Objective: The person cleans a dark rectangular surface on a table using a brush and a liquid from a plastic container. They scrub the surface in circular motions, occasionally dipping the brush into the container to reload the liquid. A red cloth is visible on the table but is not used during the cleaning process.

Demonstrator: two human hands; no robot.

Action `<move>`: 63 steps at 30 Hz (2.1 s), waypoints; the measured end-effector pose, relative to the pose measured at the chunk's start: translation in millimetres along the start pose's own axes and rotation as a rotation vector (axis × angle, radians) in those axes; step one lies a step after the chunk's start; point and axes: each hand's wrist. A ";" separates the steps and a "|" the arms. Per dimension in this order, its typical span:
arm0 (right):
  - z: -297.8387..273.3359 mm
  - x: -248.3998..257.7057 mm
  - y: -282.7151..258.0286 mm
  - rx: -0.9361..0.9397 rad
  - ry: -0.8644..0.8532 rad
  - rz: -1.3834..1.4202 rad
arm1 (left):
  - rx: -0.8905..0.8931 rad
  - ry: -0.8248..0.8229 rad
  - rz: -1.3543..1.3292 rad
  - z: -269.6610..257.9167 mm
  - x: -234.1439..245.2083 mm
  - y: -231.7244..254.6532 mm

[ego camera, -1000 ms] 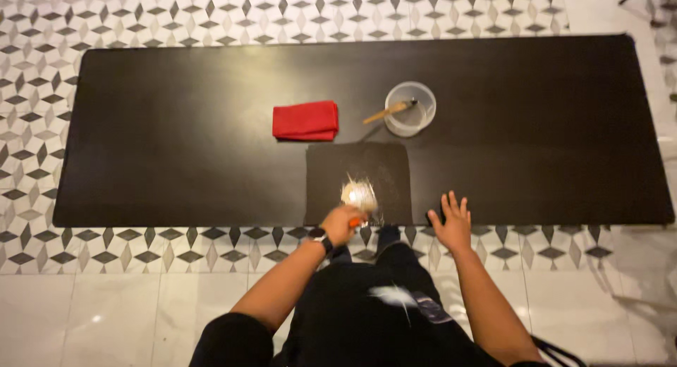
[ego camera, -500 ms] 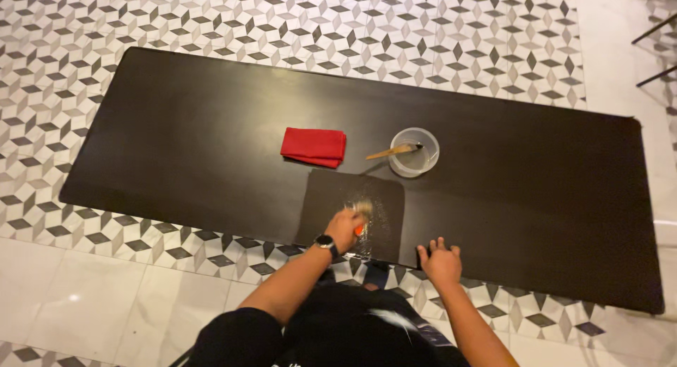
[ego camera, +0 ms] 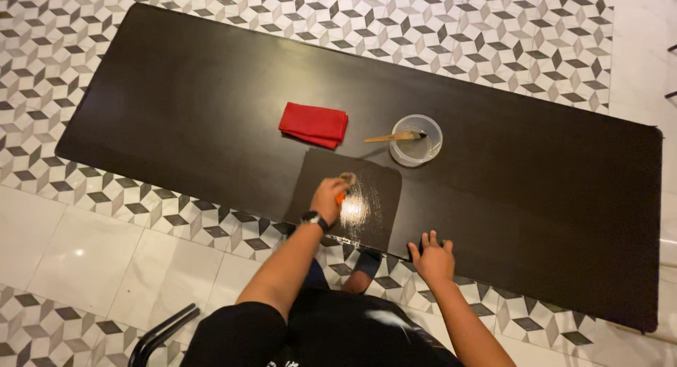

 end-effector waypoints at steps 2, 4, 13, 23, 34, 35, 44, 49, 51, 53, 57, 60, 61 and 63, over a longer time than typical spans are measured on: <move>0.6 4.5 -2.4 -0.032 -0.038 -0.002 | -0.051 -0.016 0.025 -15.6 -1.9 13.9; 0.1 7.0 -5.6 -0.057 -0.063 0.023 | -0.093 -0.203 -0.022 -31.9 5.1 22.4; 4.5 -3.9 -13.2 -0.125 -0.062 0.011 | 0.239 -0.554 -0.194 9.0 39.9 -28.1; 9.1 -1.5 -27.9 -0.185 -0.046 -0.011 | -0.118 -0.438 -0.131 -23.8 37.3 -9.7; -3.1 -17.6 -8.9 -0.057 0.050 -0.002 | -0.009 -0.024 0.005 16.2 12.9 -33.2; -3.6 -17.9 -8.2 -0.044 0.052 -0.016 | -0.039 -0.066 0.005 7.9 4.0 -23.7; -9.2 -4.2 -1.9 0.038 0.066 0.100 | -0.077 -0.214 -0.063 -17.7 20.1 17.2; -8.0 -13.3 -0.8 0.055 0.107 0.101 | 0.005 0.014 0.084 -10.1 18.8 0.0; -12.0 -16.0 -0.9 0.049 0.146 0.123 | -0.167 -0.133 0.120 -19.3 3.9 7.3; -11.3 -19.1 -4.5 0.049 0.149 0.176 | -0.251 -0.396 -0.038 -37.3 -3.8 15.8; -14.9 -20.6 -3.7 0.062 0.151 0.226 | -0.090 -0.597 -0.319 -26.8 -7.7 10.4; -14.8 -20.6 -3.7 0.066 0.155 0.222 | -0.059 -0.090 -0.113 0.5 8.4 -5.2; -15.6 -21.2 -5.2 0.062 0.155 0.225 | -0.040 -0.091 -0.097 0.0 13.3 -4.8; -15.3 -19.7 -6.9 0.056 0.158 0.225 | -0.004 -0.089 -0.067 1.8 21.7 -2.7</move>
Point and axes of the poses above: each hand's wrist, its own z-axis towards the middle knuckle, its own x-axis out of the back of the hand, y = z × x, and after that the axes turned 14 degrees about -y, right-handed
